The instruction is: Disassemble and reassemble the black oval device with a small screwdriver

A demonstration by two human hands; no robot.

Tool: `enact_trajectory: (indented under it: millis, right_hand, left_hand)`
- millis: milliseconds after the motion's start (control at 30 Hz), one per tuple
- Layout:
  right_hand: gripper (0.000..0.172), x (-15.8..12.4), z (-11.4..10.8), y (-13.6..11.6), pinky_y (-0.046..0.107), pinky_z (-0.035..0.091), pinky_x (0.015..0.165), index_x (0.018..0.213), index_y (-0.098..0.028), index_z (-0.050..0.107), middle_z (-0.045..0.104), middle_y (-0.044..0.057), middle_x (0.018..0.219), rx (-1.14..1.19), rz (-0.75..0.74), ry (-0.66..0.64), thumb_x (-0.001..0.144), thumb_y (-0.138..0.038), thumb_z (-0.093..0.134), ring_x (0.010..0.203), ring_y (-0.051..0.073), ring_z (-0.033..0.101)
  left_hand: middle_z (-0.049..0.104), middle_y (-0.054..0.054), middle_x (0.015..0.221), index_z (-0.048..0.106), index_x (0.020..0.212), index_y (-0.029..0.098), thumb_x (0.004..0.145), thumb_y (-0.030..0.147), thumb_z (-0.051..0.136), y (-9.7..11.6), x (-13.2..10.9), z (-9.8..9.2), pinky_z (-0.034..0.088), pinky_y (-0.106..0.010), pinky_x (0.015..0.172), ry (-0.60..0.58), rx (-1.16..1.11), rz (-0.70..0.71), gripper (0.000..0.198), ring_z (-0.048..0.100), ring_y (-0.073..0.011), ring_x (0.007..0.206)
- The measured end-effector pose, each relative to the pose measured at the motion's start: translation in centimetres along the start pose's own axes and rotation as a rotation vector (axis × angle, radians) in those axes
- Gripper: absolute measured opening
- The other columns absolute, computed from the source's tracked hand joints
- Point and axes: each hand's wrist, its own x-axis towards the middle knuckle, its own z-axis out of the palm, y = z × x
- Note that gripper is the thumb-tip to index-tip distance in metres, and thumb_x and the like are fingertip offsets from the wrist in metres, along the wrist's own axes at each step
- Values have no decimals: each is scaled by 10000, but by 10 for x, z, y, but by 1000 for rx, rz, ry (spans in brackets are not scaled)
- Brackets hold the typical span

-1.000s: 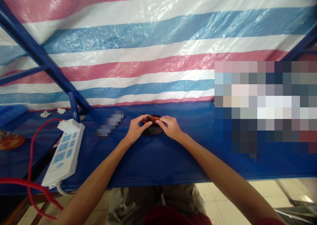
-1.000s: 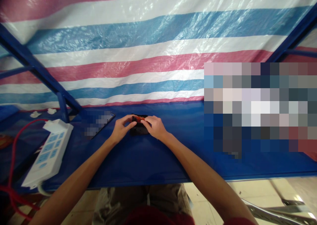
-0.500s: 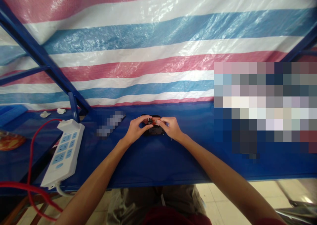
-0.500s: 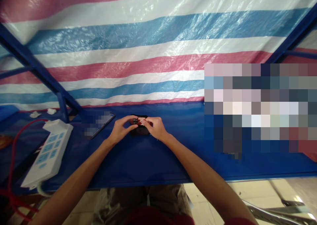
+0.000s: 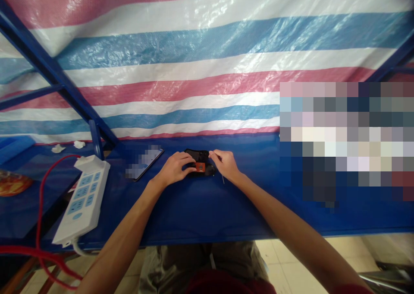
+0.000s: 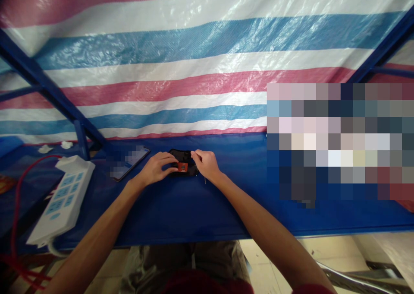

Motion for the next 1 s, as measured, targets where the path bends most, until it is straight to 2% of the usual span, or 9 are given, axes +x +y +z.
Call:
enact_trajectory:
  millis: [233,400,500,567,667,733,900,1000]
  right_hand:
    - [401,-2,5,2,243,333,534,645,-183,630,586,0,552,-73,-13,-48,939,-378,441,501,122,499]
    - [332,-2,6,6,244,344,553,696,-192,637,572,-7,583,-84,-24,-46,933,-339,457,529,123,496]
    - [236,-1,7,7,253,397,609,788,-191,665,611,8,679,-82,-32,-48,917,-278,487,598,132,537]
    - [154,-1,8,7,275,441,707,872,-186,679,629,38,801,-105,-62,-56,884,-214,528,727,157,576]
    - [169,-2,10,11,355,443,863,944,-187,685,601,93,1041,-197,-130,-108,832,-135,570,987,221,552]
    - [192,-4,13,15,400,430,905,958,-195,683,556,108,1164,-248,-144,-161,822,-116,573,1079,247,511]
    - [164,-4,14,20,409,421,922,957,-202,656,557,98,1192,-235,-111,-192,867,-144,532,1094,235,521]
    - [157,-1,9,15,387,421,911,978,-201,626,612,85,1152,-168,-83,-147,901,-175,492,1034,217,573]
  left_hand:
    - [706,-64,932,702,938,218,861,433,603,-2,0,3,437,-305,768,-100,11,-41,249,652,-205,889]
    - [702,-66,931,696,934,212,843,451,622,-1,-1,3,430,-308,764,-130,64,-30,266,650,-209,872]
    - [709,-61,918,700,920,218,835,451,632,-2,-2,5,440,-308,759,-158,75,-48,258,651,-213,847]
    - [715,-57,933,703,929,226,833,450,635,-4,-2,7,445,-306,757,-165,73,-56,253,653,-215,845]
    - [713,-65,992,701,974,225,839,449,627,-4,-2,9,449,-316,795,-144,63,-55,271,652,-221,893]
    - [709,-69,1018,699,992,221,851,450,611,-3,-2,8,449,-325,822,-150,65,-64,283,649,-222,920]
    - [698,-62,1057,692,1021,229,879,450,572,-1,-2,7,451,-333,845,-206,86,-108,289,642,-220,952]
    - [695,-66,1022,682,1027,217,888,470,550,0,-2,6,460,-336,836,-168,92,-95,317,640,-217,929]
